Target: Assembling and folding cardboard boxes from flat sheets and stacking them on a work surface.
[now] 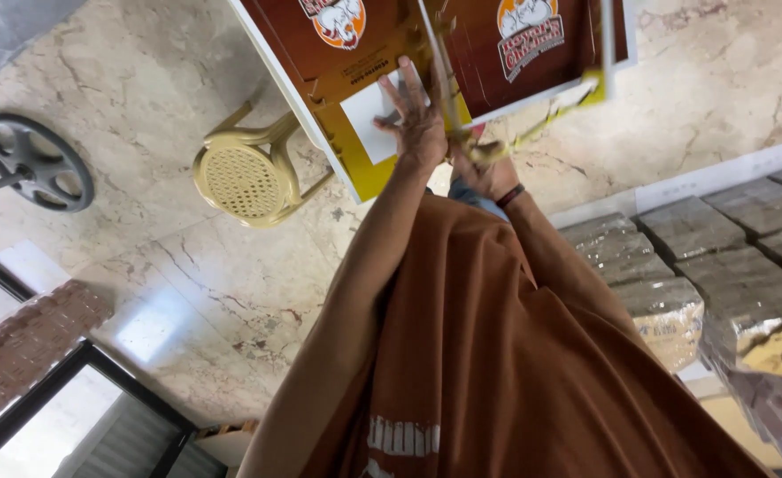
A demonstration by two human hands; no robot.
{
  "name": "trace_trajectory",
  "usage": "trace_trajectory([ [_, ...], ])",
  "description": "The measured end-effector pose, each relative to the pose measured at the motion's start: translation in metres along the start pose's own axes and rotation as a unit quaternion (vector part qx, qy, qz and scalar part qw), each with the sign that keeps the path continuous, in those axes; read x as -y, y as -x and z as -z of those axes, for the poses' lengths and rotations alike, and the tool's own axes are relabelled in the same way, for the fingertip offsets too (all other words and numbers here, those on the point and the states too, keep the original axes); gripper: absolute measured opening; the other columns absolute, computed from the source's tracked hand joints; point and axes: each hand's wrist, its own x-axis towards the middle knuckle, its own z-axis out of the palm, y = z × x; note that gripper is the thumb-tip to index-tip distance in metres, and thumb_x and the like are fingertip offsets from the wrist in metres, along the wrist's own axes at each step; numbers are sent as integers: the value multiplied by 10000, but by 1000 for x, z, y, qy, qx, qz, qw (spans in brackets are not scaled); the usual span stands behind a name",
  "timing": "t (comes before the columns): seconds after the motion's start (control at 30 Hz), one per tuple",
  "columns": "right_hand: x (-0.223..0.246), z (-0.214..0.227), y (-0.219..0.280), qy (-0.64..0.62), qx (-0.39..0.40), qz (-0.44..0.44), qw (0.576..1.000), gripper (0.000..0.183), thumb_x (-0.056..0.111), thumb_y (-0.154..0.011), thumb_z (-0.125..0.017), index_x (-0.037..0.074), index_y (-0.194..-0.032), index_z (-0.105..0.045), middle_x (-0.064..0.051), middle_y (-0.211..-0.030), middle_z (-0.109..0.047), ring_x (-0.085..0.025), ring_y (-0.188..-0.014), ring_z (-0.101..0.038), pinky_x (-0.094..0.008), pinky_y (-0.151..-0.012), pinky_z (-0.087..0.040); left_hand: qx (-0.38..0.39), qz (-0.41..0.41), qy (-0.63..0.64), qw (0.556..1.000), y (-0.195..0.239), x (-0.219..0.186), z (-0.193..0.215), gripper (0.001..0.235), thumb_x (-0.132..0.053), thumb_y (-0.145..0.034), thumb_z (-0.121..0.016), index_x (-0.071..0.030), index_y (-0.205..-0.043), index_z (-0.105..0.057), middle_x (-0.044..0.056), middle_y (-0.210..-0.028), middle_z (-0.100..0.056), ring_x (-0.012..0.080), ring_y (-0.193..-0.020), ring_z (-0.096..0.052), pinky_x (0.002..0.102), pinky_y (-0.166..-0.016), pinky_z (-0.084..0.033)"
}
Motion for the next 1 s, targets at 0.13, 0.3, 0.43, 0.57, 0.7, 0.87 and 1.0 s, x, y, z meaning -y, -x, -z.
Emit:
trace_trajectory([
  [0.13, -12, -6, 21, -14, 53, -99, 994, 387, 329, -1095, -537, 112, -782, -607, -15, -697, -620, -220, -587, -579, -393, -521, -456, -1, 23, -35, 999, 13, -11, 10, 970, -2, -886, -676, -295, -1670, -186, 158, -1606, 293, 532, -1437, 244, 935, -985, -209],
  [0.3, -11, 4, 12, 20, 65, -119, 991, 280, 354, -1099, -553, 133, -1016, -702, -102, -794, -679, -323, -773, -670, -481, -661, -499, 7, 19, -137, 990, 1, -4, 4, 933, -59, -981, -622, -225, -1677, -23, 209, -1618, 259, 585, -1465, 123, 849, -978, -390],
  [0.43, 16, 15, 4, -236, 62, -414, 877, 547, 516, -997, -606, -12, -910, -720, -150, -759, -737, -204, -596, -722, -321, -508, -613, -20, -32, -4, 999, 4, 6, -14, 1337, -204, -855, -851, -320, -1607, 249, 191, -1589, 429, 620, -1459, 263, 922, -978, -226],
  [0.57, 45, -4, 2, -346, 69, -530, 771, 556, 482, -883, -714, -51, -1042, -708, -224, -952, -761, -279, -726, -740, -340, -590, -622, 80, -53, 4, 995, 14, 10, 24, 1189, 2, -906, -648, -308, -1604, 263, 175, -1548, 478, 607, -1451, 320, 881, -1007, -286],
  [0.7, 55, -59, 15, -371, -33, -511, 775, 448, 365, -915, -736, -69, -1004, -676, -210, -970, -764, -272, -785, -775, -354, -623, -648, 140, -171, -44, 974, 40, 46, 46, 1113, 78, -892, -647, -388, -1682, -17, 89, -1559, 410, 600, -1416, 286, 820, -1028, -387],
  [0.87, 9, -97, 23, -219, -91, -509, 828, 482, 407, -1019, -636, -25, -827, -730, -165, -738, -746, -205, -570, -721, -307, -481, -615, 135, -302, -324, 887, 50, 71, 59, 1063, 204, -933, -464, -497, -1647, -106, 80, -1599, 309, 561, -1419, 187, 856, -1084, -300],
  [1.0, 71, -82, -5, -179, -107, -527, 824, 398, 225, -1042, -633, -65, -781, -711, -167, -687, -727, -217, -526, -703, -326, -479, -602, 117, -305, -341, 882, 48, 75, 52, 1070, 171, -948, -535, -512, -1645, -96, 80, -1577, 321, 543, -1430, 148, 842, -1033, -407],
])
